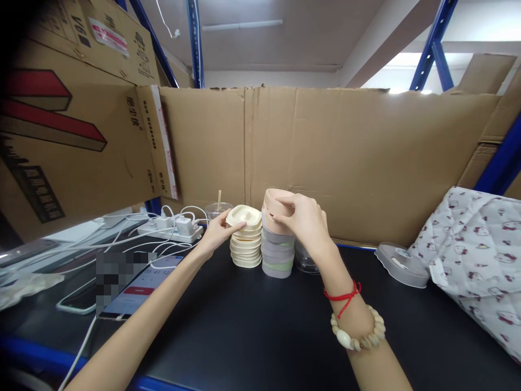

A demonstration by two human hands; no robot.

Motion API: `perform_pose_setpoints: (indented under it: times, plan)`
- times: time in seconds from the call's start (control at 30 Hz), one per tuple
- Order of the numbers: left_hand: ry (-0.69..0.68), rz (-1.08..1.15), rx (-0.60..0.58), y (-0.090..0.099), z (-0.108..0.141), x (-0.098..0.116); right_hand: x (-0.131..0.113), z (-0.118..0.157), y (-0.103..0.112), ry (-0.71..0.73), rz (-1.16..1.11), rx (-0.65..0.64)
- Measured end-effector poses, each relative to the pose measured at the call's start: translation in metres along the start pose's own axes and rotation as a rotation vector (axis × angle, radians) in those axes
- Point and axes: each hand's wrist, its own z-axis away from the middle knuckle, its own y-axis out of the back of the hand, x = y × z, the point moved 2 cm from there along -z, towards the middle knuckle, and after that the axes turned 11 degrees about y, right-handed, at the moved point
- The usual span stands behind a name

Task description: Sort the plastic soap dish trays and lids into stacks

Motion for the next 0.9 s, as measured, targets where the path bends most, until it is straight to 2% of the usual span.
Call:
perform_pose_setpoints:
  times: [0.2, 0.3, 0.43, 0.67, 0.77, 0.9]
  plan:
    - [-0.066, -0.235, 0.119, 0.003, -0.007, -0.008, -0.001, 0.0, -0.001, 0.007, -0.013, 0.04]
    - [-0.024, -0.246, 0.184, 0.003, -0.007, -0.01, 0.0, 0.0, -0.001, 0.002, -0.068, 0.016]
    - [0.014, -0.237, 0.135, 0.001, -0.005, -0.011, 0.0, 0.0, -0.002, -0.007, -0.089, -0.016]
    - [-0.059, -0.219, 0.08, -0.001, -0.006, -0.016, 0.002, 0.0, -0.004, -0.013, -0.101, -0.006]
    - [-0.074, -0.205, 0.104, 0.0, -0.007, -0.016, 0.003, -0.001, -0.002, 0.009, -0.126, 0.027]
    - [-0.072, -0.153, 0.212, 0.001, -0.005, -0.01, 0.018, -0.001, 0.008, 0.017, -0.121, 0.143]
